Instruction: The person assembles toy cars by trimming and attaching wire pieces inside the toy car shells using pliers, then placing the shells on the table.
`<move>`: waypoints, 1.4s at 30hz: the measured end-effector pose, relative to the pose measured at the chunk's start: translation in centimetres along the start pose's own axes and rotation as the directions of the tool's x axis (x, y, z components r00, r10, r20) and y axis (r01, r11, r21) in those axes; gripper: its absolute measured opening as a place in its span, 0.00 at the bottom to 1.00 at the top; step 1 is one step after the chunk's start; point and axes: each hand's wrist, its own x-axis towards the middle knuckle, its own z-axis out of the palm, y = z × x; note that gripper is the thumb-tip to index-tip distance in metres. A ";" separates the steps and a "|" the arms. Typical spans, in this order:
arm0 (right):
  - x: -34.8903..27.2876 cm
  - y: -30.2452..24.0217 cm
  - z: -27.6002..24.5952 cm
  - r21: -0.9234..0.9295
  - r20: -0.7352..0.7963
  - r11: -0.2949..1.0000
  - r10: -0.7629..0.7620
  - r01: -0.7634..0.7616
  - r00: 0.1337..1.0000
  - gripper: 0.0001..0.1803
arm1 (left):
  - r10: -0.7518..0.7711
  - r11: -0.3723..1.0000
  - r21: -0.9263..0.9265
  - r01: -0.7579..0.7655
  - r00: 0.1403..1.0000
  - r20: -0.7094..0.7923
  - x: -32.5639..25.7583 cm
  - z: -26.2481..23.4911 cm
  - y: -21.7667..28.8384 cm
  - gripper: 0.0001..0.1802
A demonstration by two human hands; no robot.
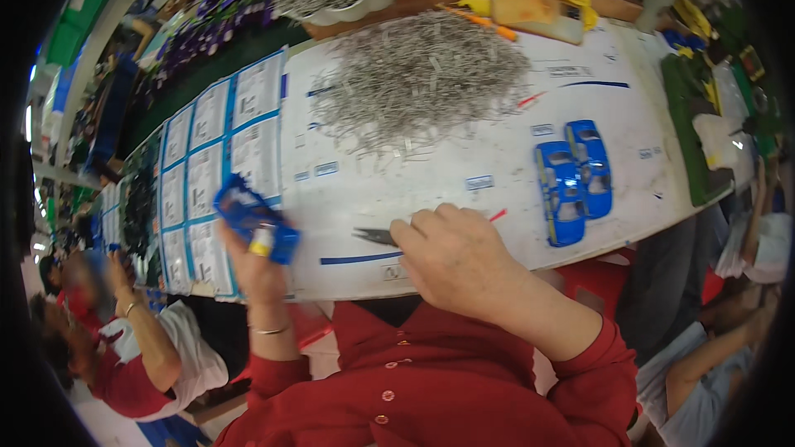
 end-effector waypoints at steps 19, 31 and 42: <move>-7.0 6.7 -3.4 0.271 -0.135 0.706 0.701 -0.655 0.700 0.18 | 0.094 0.407 0.566 -0.716 0.650 0.754 -4.8 4.4 0.2 0.27; 1.8 -0.9 4.6 0.523 0.039 0.824 0.232 -0.218 0.972 0.22 | 0.119 0.289 0.814 -0.504 0.863 0.492 -3.1 3.2 0.6 0.27; 2.6 2.6 1.4 -0.130 -0.006 0.982 0.140 -0.140 0.990 0.15 | 0.054 0.481 0.832 -0.278 0.956 0.288 -1.7 0.9 2.3 0.28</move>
